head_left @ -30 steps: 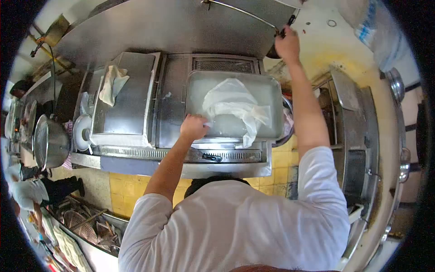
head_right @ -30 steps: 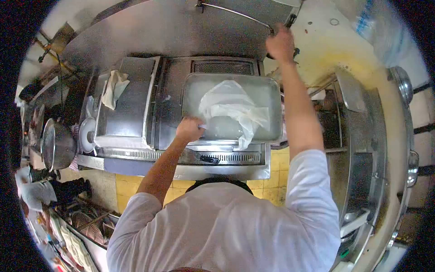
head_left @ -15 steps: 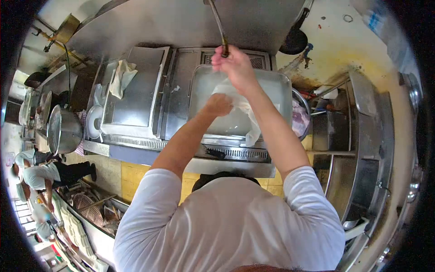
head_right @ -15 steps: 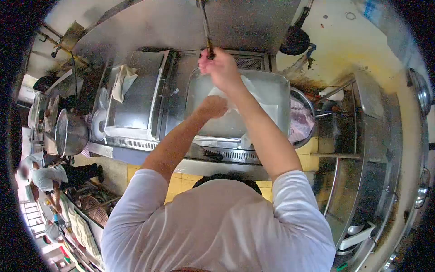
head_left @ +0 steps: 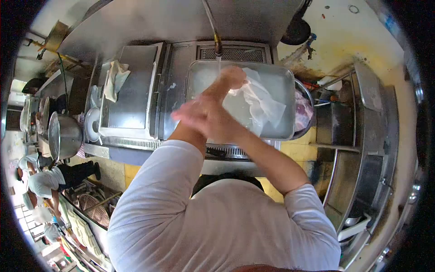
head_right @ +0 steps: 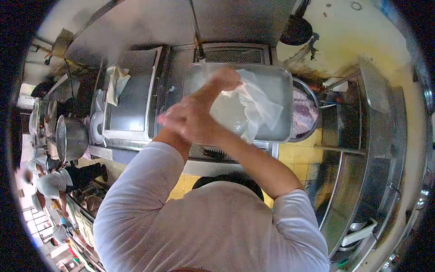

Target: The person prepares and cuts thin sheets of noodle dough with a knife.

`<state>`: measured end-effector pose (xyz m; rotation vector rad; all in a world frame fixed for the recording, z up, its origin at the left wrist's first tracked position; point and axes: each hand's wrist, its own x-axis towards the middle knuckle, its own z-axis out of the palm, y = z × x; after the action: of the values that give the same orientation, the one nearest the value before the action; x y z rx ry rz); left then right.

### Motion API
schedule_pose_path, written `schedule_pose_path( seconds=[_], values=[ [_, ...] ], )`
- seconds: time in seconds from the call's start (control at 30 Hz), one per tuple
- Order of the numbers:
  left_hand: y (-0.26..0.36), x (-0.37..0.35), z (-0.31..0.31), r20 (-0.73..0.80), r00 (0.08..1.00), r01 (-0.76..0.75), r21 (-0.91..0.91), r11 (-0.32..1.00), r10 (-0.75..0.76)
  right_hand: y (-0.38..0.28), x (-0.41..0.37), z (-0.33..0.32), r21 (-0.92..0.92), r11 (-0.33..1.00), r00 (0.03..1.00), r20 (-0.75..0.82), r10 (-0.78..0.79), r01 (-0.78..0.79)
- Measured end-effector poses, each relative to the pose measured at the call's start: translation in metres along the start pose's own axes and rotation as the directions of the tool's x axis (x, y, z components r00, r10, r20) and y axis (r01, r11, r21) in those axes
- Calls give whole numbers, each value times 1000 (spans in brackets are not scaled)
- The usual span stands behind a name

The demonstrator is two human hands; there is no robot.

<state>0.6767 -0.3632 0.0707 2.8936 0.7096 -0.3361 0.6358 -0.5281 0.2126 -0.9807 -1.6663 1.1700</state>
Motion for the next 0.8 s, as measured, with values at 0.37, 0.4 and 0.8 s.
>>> schedule_pose_path(
  seconds=[0.37, 0.4, 0.8],
  values=[
    [2, 16, 24, -22, 997, -81, -28, 996, 80, -8, -18, 0, -156, 948, 946, -131, -297, 276],
    [1, 18, 16, -21, 997, -72, 0, 997, 72, -12, -16, -2, -137, 953, 946, -143, -289, 270],
    [9, -6, 45, 50, 998, -35, 68, 997, 31, -36, -1, -9, -234, 972, 993, 120, -7, 35]
  ],
)
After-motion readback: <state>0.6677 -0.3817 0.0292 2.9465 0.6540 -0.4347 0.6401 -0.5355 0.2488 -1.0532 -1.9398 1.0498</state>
